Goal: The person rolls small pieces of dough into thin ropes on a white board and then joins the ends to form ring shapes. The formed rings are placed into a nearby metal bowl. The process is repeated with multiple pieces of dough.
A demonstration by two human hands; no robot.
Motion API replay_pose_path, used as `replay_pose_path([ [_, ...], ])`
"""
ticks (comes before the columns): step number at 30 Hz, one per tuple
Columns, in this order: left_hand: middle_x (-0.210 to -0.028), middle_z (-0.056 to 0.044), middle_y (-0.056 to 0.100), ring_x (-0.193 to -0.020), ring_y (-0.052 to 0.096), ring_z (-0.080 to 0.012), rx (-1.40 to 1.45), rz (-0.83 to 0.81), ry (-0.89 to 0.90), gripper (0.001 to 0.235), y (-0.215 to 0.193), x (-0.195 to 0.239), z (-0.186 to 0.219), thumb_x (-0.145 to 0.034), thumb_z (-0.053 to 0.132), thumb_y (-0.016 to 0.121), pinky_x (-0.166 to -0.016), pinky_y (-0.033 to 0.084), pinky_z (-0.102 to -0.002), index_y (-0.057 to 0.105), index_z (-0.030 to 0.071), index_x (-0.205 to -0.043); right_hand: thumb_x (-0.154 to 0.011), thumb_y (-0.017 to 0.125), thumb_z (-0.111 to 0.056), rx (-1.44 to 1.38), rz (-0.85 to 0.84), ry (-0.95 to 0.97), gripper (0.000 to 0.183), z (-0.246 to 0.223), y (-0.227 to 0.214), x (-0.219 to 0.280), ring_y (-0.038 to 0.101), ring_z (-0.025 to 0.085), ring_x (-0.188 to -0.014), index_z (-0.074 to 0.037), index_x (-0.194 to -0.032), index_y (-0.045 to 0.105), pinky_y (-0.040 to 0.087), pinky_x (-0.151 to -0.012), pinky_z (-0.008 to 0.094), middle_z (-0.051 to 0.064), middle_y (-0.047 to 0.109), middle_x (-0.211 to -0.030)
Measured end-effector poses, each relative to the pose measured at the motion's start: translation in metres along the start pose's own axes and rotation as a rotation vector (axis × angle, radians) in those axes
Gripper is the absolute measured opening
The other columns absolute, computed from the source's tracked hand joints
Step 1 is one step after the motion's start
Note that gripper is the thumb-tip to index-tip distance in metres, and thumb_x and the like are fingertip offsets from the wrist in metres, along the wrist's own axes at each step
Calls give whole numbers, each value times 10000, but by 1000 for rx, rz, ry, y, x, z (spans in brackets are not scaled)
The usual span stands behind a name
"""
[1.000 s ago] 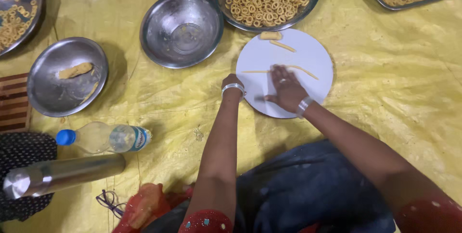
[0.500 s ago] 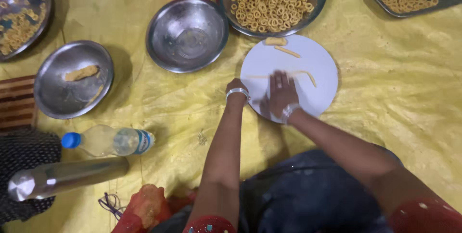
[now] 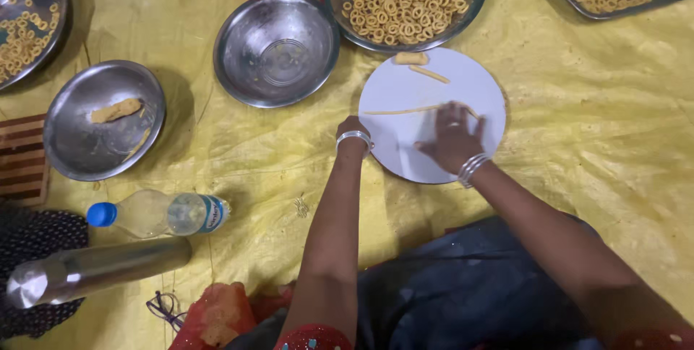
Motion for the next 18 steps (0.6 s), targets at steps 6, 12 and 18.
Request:
replay_pose_path([
  [6,-1146,-235,729,-1068,718,-358,60,83,-35,391,-9,2,0,-769,177,894,-887,606,-397,738,-4,-1079,-836,657,-602,41,224,263,765,68,-31,-4,432,296,-1389,-181,-1458,514,-37,-1069,863,87,513,-1478],
  [12,-1075,-190,743,-1014,733,-357,7,304,-52,209,-13,21,4,-931,145,707,-815,614,-427,726,27,-1102,-836,744,-415,48,394,364,208,112,-40,-12,680,294,-1067,-262,-951,823,82,-1087,829,50,758,-1071],
  [18,-1014,-167,774,-920,751,-322,138,426,361,295,49,90,56,-876,239,745,-789,579,-415,761,132,-1151,-942,718,-279,-322,356,254,163,117,-58,-15,735,301,-874,-148,-941,816,546,-891,521,118,785,-923],
])
Point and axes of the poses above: each hand's wrist, its own x-axis away from the middle knuckle, its own y-axis out of the palm, z = x × y, the point moved 9 cm from there along -x, towards the middle knuckle
